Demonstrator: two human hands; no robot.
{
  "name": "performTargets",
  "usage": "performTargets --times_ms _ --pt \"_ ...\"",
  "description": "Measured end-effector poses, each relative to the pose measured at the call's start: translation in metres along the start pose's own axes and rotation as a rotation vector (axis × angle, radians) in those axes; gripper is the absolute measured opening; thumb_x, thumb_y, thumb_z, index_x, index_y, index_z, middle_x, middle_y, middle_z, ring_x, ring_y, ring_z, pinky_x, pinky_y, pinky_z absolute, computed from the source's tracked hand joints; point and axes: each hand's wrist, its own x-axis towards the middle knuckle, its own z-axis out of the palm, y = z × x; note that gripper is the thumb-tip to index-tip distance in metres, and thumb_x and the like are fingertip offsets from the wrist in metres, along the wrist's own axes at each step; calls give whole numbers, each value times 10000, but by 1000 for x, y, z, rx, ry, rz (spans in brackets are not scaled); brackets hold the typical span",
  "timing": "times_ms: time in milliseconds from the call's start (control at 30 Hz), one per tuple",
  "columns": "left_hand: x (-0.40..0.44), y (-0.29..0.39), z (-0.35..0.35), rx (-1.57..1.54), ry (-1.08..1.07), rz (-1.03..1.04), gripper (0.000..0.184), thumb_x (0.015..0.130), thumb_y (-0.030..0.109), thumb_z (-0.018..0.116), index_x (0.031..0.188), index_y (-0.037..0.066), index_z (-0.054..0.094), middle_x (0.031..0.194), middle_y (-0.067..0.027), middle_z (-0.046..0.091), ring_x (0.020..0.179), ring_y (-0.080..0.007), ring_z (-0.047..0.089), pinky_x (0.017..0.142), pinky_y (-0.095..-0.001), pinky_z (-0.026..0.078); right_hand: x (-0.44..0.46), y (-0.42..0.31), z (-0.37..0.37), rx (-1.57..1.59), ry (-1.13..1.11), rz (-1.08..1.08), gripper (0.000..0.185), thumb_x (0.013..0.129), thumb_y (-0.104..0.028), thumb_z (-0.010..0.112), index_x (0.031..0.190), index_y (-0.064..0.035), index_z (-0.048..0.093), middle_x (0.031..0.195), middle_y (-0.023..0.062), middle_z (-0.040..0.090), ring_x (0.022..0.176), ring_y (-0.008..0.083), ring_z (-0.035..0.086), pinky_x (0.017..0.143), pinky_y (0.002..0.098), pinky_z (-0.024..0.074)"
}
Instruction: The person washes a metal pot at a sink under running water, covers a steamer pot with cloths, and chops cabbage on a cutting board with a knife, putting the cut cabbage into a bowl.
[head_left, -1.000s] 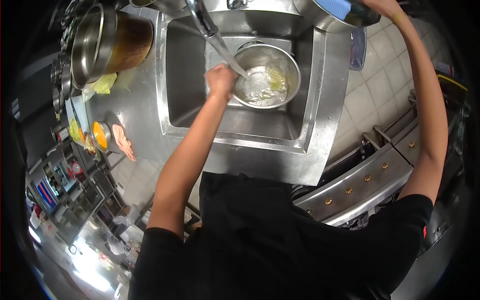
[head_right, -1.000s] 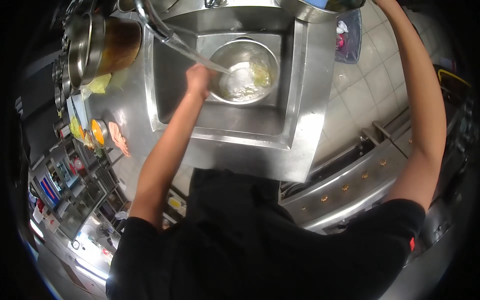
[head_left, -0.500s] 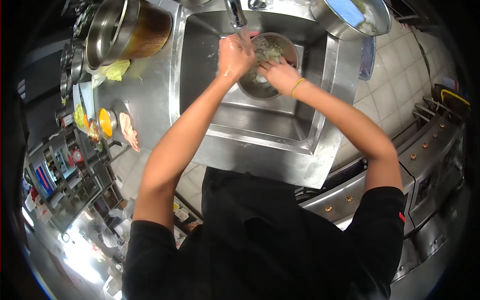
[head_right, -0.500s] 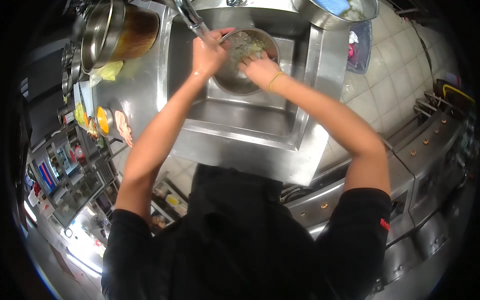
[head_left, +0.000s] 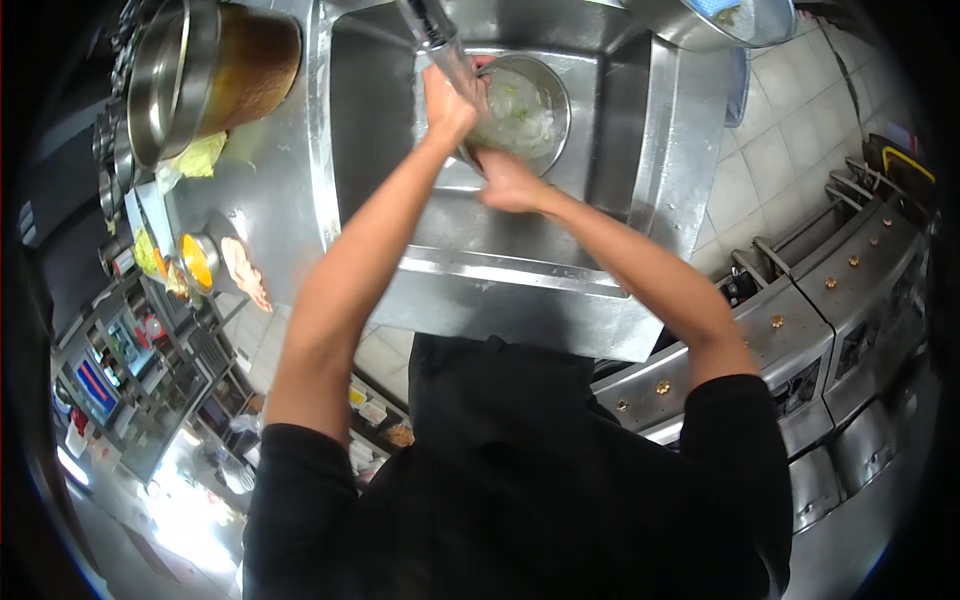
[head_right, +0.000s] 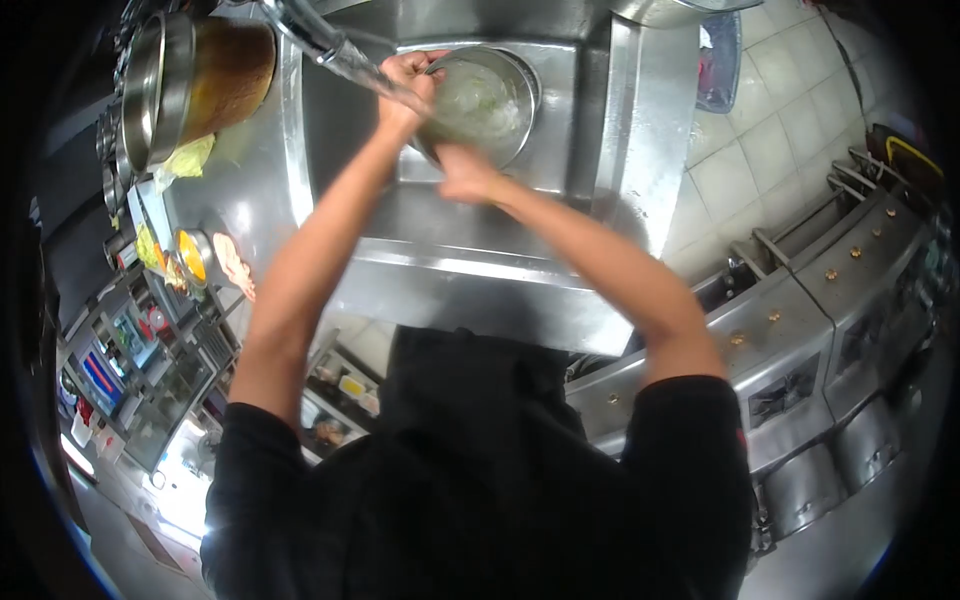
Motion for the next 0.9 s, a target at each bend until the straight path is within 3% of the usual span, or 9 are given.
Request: performTargets --times_ms 100,167,233,367,500,533,633,800,900 --pt "-17 -15 28 134 279 306 146 670 4 556 787 -58 616 619 -137 589 575 -244 586 576 -380 471 23 -13 14 673 759 -209 385 728 -12 606 1108 28 554 931 257 632 874 396 603 764 417 484" --pt "-15 -13 21 130 294 362 125 676 11 573 773 -55 616 610 -121 586 592 -228 592 573 -374 470 7 -12 -14 554 507 -100 346 747 -22 601 1085 35 557 927 270 618 872 393 605 750 418 475" --pt "0 -14 -3 240 129 -108 196 780 90 555 648 -53 582 919 -199 683 780 -229 646 693 -375 491 -6 16 -13 206 228 -156 277 713 39 578 990 30 569 775 266 587 738 412 597 654 457 456" --pt "33 -59 -40 -73 -441 -514 262 850 140 534 958 -56 669 844 -145 667 647 -228 634 611 -349 492 -35 3 -26 11 -51 -305 301 606 98 530 893 20 574 771 276 578 781 436 579 677 472 449" --pt "-22 -79 12 445 50 93 183 791 62 556 909 -52 635 873 -204 649 833 -361 641 796 -408 509 -1 -6 43 509 203 -49 390 725 -5 632 1106 7 549 1015 186 614 953 284 593 786 400 467" --pt "-45 -38 23 566 -73 94 258 726 44 586 964 -49 622 1040 -264 611 986 -409 594 855 -415 490 11 -19 58 818 482 37 447 768 -67 679 1180 5 521 1124 143 602 1030 224 572 835 365 468" --pt "-51 -64 37 759 -129 297 271 625 94 704 870 18 615 1235 -255 530 1108 -415 523 918 -427 449 28 -12 86 1474 327 195 582 800 -162 733 1280 1 449 1275 77 500 1141 170 472 942 337 423" --pt "-21 29 -11 977 -640 354 365 790 199 639 1112 29 623 1321 -218 483 1315 -377 350 1076 -503 256 -10 31 -17 975 197 55 624 754 -110 762 1297 19 483 1260 130 543 1128 199 537 920 306 448" --pt "13 21 -39 817 -778 241 359 837 300 632 1087 45 659 1159 -187 608 1129 -314 544 959 -409 404 -17 58 -62 1153 304 103 591 690 -176 836 1156 63 562 980 71 680 919 144 620 859 280 471"
